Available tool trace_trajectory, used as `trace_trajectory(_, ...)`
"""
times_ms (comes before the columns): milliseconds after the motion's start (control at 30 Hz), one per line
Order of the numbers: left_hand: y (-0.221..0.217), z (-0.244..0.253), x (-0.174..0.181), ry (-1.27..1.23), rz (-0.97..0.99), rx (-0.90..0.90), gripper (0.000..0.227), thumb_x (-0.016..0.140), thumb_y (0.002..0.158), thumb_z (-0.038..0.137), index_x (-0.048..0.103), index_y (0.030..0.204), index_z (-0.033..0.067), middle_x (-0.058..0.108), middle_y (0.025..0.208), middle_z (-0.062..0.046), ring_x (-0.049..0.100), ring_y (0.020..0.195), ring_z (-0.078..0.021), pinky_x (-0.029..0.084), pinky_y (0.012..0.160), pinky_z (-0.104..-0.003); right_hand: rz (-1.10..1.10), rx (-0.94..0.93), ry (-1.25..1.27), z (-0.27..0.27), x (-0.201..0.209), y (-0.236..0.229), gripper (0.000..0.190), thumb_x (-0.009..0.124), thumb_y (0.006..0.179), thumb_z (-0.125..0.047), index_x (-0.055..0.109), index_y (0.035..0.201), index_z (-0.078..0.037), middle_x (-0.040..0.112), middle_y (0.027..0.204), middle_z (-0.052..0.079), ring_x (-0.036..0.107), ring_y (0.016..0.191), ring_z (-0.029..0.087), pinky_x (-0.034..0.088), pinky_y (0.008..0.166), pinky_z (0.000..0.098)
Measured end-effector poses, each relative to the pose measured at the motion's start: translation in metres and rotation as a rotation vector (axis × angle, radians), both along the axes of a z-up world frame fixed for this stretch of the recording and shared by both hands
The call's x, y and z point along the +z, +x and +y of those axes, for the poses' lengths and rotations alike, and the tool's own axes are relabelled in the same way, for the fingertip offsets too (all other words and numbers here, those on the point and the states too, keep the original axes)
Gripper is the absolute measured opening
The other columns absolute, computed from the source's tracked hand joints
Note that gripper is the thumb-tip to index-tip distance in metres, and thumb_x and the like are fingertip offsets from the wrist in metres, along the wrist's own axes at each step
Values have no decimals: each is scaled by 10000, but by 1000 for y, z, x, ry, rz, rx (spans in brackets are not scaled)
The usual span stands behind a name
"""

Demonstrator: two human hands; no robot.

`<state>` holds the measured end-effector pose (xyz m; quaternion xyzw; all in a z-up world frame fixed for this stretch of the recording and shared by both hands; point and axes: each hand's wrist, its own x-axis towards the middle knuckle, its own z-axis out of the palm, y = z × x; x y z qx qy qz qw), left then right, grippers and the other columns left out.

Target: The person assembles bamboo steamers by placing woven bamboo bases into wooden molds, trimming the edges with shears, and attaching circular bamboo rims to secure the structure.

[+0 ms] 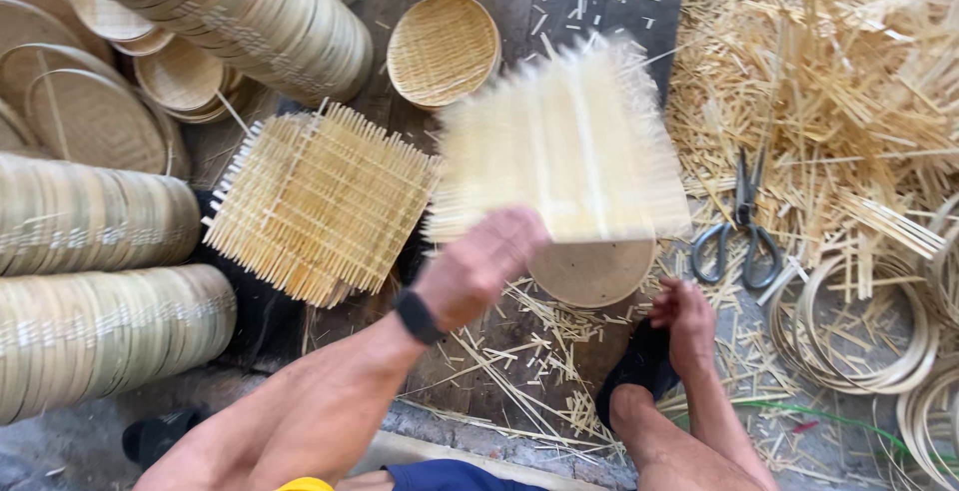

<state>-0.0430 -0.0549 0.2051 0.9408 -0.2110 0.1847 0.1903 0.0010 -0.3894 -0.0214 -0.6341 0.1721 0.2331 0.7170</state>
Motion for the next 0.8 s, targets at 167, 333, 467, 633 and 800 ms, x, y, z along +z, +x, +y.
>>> trace_trajectory(167,-37,-43,-107,57,332,-274,508,666,828,-8,570,1326,12,616,1401,-223,575,1326,-374,446,1144,-508,115,9,408,-1,24,48,293,592,984,-310,602,1093,-38,714,947,39,692,855,125,579,756,252)
trace_trajectory(333,-31,-27,-130,-186,387,9,515,718,826,53,600,1327,54,601,1377,-153,549,1344,-326,443,1157,-482,25,162,-45,16,5,58,332,796,869,-168,654,1125,-10,717,966,54,655,835,96,535,736,232)
trace_trajectory(467,9,3,-168,-678,720,809,515,818,779,74,596,1232,-27,688,1156,-184,650,1079,-280,514,966,-433,10,123,-82,19,-5,53,321,816,872,-141,658,1107,11,716,956,86,649,810,109,538,731,249)
trace_trajectory(633,21,34,-229,-1411,1021,808,398,860,729,8,679,1080,-47,781,974,-163,748,816,-194,621,749,-337,43,80,90,15,-8,49,297,787,845,-68,646,1092,17,728,968,79,687,820,121,583,755,269)
trace_trajectory(800,21,34,-240,-1308,978,828,397,885,708,2,692,1051,-46,783,963,-161,755,808,-176,634,760,-308,88,39,60,19,9,49,365,779,806,-40,623,1136,-32,753,998,101,731,853,142,612,792,290)
